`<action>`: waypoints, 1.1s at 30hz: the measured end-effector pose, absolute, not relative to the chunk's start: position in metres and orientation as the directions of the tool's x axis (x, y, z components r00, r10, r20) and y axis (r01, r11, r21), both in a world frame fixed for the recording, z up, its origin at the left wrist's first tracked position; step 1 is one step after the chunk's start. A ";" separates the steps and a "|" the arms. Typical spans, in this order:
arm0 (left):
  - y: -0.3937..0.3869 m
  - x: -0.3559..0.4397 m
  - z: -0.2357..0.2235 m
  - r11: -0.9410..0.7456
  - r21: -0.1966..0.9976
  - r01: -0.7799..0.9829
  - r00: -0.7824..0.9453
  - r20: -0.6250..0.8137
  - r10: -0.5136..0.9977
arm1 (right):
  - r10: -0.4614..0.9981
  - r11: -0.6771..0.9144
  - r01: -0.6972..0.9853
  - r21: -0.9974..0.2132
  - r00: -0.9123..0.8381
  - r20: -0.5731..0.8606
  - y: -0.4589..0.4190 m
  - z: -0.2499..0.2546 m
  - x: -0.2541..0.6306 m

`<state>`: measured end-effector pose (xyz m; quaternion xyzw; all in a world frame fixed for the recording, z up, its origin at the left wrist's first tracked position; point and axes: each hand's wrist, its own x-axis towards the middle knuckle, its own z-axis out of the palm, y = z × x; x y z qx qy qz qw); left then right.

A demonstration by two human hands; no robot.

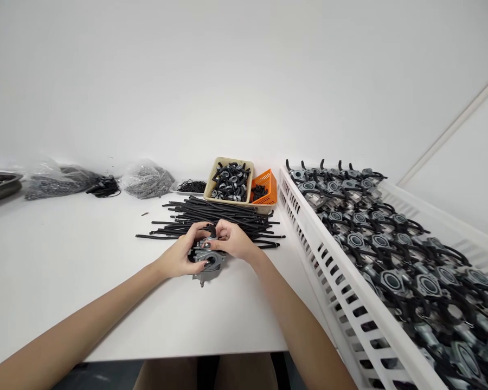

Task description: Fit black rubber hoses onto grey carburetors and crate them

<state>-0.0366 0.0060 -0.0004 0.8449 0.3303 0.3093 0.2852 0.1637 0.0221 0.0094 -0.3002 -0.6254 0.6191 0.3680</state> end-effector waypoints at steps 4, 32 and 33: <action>0.006 -0.036 -0.001 -0.618 0.682 0.392 0.590 0.329 0.737 | 0.761 0.060 -0.104 -0.993 -0.639 0.113 0.020 0.016 0.169; 0.006 -0.036 0.000 -0.622 0.691 0.369 0.598 0.336 0.728 | 0.752 0.067 -0.095 -0.993 -0.649 0.113 0.021 0.015 0.173; 0.007 -0.036 0.000 -0.624 0.691 0.364 0.600 0.339 0.725 | 0.755 0.065 -0.090 -0.994 -0.647 0.108 0.021 0.015 0.173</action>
